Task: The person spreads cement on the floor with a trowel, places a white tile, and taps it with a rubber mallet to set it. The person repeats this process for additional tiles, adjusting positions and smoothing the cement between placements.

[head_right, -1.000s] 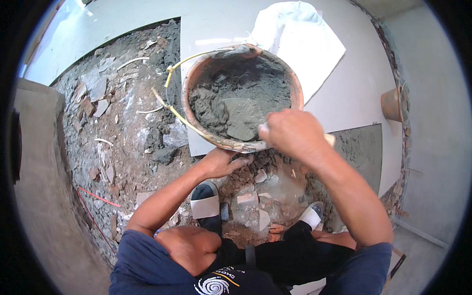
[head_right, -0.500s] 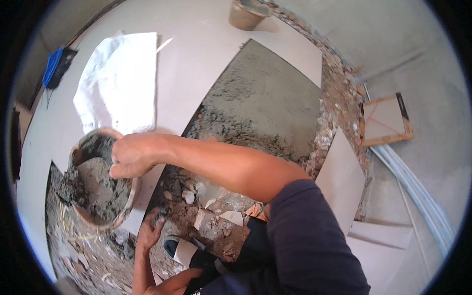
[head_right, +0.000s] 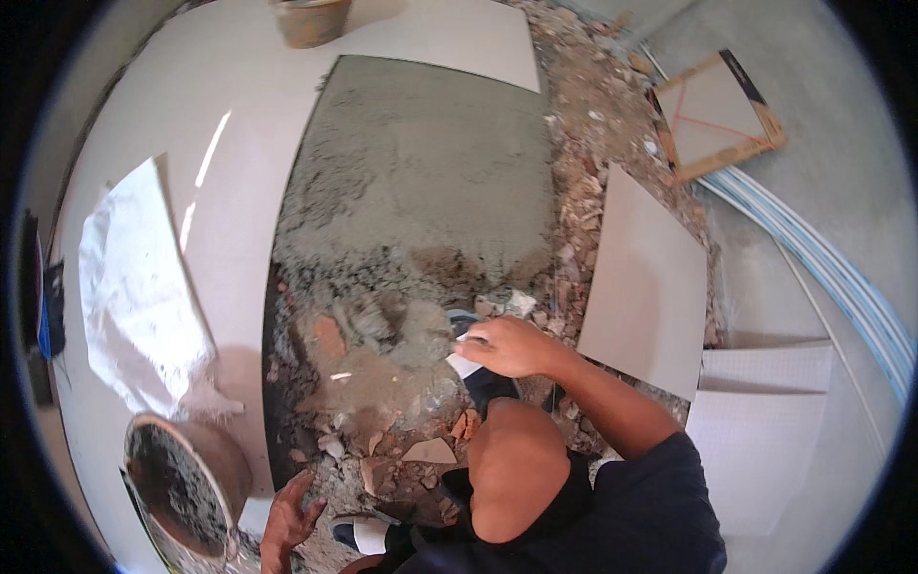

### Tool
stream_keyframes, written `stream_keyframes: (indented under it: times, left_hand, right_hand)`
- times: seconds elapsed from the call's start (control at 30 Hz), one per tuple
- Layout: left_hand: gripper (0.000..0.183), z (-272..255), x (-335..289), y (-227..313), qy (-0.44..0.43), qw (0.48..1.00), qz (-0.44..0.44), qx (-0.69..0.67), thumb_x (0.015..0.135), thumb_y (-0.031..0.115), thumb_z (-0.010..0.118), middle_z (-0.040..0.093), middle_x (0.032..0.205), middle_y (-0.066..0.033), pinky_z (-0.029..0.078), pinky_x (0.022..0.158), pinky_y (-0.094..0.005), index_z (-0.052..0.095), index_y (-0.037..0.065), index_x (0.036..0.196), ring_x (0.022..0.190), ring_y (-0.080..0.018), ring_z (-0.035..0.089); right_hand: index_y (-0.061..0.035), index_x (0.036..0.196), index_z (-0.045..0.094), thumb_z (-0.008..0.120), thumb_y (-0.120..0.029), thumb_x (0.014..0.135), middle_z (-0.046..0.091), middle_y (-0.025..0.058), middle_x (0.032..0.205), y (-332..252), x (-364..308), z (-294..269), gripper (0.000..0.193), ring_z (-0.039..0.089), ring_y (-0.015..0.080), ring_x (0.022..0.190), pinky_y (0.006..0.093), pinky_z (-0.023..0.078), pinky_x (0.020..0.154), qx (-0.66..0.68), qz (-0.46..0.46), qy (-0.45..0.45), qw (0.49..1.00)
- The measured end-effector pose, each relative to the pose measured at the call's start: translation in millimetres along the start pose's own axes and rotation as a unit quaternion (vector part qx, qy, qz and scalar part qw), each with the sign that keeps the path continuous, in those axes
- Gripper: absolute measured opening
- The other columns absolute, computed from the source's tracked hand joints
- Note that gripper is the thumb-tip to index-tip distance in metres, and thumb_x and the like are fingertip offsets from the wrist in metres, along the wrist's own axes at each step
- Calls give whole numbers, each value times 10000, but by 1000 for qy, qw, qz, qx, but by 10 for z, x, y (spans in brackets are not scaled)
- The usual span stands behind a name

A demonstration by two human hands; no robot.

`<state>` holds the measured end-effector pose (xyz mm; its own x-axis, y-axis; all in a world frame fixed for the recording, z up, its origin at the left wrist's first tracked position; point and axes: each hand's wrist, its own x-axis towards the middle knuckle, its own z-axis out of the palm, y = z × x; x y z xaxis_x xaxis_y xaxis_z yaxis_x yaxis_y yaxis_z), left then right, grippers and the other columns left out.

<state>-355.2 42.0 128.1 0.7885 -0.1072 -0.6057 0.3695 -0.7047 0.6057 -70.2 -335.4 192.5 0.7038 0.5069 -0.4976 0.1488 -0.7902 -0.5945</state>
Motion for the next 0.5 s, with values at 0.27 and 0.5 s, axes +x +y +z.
stream_keyframes:
  times: [0.27,0.5]
  left_hand:
    - [539,-748,706,713,-7,981,45,187,815,279,687,525,1321,-205,357,1009,-498,521,36,1267,1187,-365,518]
    - [547,-970,1237,1337,38,965,113,234,804,248,690,511,1333,-203,343,1030,-497,514,33,1274,1188,-350,515]
  right_hand:
    - [15,1017,663,596,-380,898,649,118,794,1204,-528,-351,418,618,192,726,337,489,659,199,264,145,933]
    - [11,951,611,582,-301,899,564,41,700,1621,-715,-776,318,533,107,575,255,425,530,292,304,326,846]
